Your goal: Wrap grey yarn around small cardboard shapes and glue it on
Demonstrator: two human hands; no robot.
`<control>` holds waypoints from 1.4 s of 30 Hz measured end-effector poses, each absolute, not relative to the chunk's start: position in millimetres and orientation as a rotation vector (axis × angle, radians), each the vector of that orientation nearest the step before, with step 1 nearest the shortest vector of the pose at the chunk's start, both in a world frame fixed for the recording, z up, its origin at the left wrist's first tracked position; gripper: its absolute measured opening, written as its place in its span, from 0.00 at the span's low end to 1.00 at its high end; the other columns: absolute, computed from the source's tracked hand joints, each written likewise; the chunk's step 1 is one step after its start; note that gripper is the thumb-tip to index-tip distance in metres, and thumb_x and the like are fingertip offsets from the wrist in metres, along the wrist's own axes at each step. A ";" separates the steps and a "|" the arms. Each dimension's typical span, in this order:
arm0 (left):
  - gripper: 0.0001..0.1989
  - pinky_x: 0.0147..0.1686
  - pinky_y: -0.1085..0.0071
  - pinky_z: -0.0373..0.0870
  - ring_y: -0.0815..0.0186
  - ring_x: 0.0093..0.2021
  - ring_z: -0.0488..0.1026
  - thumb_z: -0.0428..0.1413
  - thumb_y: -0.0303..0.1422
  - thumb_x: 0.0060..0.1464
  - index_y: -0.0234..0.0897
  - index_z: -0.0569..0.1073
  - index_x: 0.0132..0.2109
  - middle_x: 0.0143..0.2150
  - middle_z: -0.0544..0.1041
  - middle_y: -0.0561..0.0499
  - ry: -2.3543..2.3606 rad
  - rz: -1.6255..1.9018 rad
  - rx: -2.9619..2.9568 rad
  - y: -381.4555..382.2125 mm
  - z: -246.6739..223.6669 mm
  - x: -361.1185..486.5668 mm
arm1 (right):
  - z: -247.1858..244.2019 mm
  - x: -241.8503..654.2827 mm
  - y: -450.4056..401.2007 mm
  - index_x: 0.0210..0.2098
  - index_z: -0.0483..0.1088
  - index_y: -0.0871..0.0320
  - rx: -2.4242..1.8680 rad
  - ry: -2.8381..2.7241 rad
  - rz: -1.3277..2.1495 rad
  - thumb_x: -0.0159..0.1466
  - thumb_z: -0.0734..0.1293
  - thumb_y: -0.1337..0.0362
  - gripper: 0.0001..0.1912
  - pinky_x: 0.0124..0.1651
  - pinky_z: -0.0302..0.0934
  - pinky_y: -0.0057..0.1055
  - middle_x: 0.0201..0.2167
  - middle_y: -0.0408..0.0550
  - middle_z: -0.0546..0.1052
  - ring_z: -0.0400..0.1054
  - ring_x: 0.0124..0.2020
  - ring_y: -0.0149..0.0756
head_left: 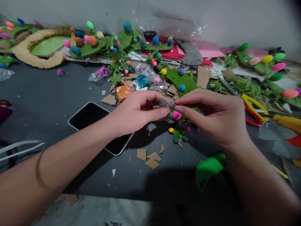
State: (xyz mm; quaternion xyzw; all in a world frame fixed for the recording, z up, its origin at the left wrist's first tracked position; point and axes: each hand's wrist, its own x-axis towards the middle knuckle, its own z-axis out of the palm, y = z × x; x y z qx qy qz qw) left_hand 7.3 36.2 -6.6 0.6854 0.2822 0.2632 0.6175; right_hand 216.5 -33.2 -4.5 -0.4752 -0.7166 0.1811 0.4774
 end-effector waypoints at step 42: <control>0.09 0.32 0.74 0.77 0.69 0.33 0.80 0.66 0.33 0.56 0.40 0.79 0.45 0.39 0.84 0.52 0.694 0.928 1.805 21.2 -4.2 6.7 | -7.2 202.3 -41.5 0.40 0.76 0.49 -1.039 -1.829 0.172 0.64 0.68 0.74 0.12 0.40 0.70 0.39 0.35 0.45 0.81 0.74 0.36 0.39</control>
